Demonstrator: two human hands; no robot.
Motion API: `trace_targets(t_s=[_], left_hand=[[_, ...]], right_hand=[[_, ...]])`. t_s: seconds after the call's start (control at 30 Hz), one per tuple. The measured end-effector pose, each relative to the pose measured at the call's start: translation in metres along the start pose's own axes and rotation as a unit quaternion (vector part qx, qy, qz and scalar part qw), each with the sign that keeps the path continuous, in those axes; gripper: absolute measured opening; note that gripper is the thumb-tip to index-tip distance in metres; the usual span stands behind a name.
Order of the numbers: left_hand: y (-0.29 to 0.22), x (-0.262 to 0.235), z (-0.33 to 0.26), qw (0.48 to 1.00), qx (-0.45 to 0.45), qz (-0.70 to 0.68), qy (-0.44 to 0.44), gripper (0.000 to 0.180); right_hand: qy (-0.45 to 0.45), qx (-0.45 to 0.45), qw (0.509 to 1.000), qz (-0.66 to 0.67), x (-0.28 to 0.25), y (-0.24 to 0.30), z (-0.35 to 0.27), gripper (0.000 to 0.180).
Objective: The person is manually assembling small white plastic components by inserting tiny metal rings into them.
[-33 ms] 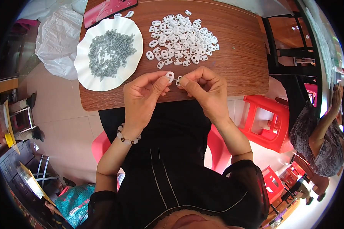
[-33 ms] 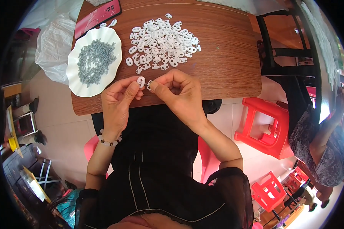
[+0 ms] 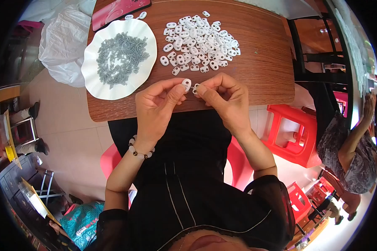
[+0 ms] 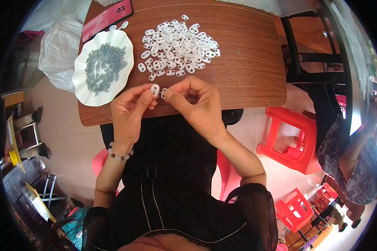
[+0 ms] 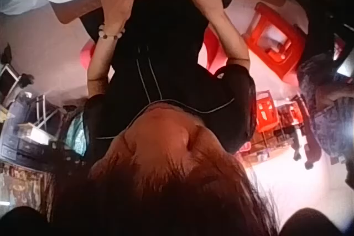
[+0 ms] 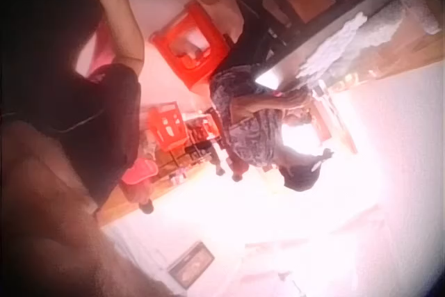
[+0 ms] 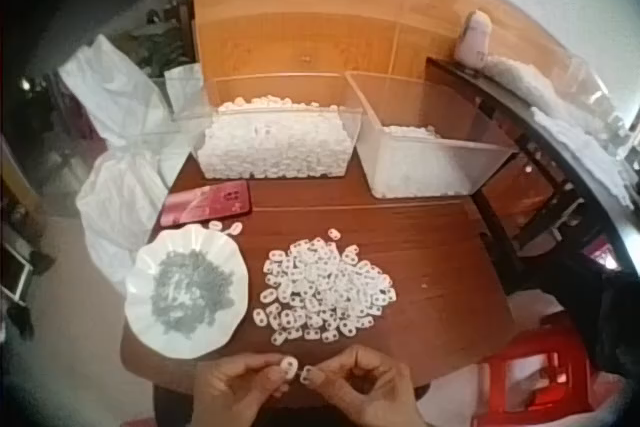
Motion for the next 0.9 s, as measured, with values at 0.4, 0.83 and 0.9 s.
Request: trace_targets(t_s=[0.4, 0.83, 0.9], left_hand=[[-0.008, 0.001, -0.006, 0.999, -0.018, -0.012, 0.037, 0.022], [-0.015, 0.007, -0.008, 0.99, -0.079, -0.051, 0.103, 0.02], [-0.014, 0.007, -0.008, 0.99, -0.079, -0.053, 0.105, 0.02]], right_hand=[[0.069, -0.005, 0.995, 0.073, 0.015, 0.007, -0.006, 0.018], [0.177, -0.141, 0.973, -0.044, 0.028, 0.022, -0.012, 0.037], [0.186, -0.128, 0.974, -0.034, 0.028, 0.022, -0.011, 0.037]])
Point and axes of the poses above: each hand's wrist, its own z-axis towards the middle knuckle, its own x-axis out of the palm, y = z × x, the point moved 8 cm from there along z, towards the middle knuckle, and after that the axes turned 3 degrees about -z, right-handed, at the moved point
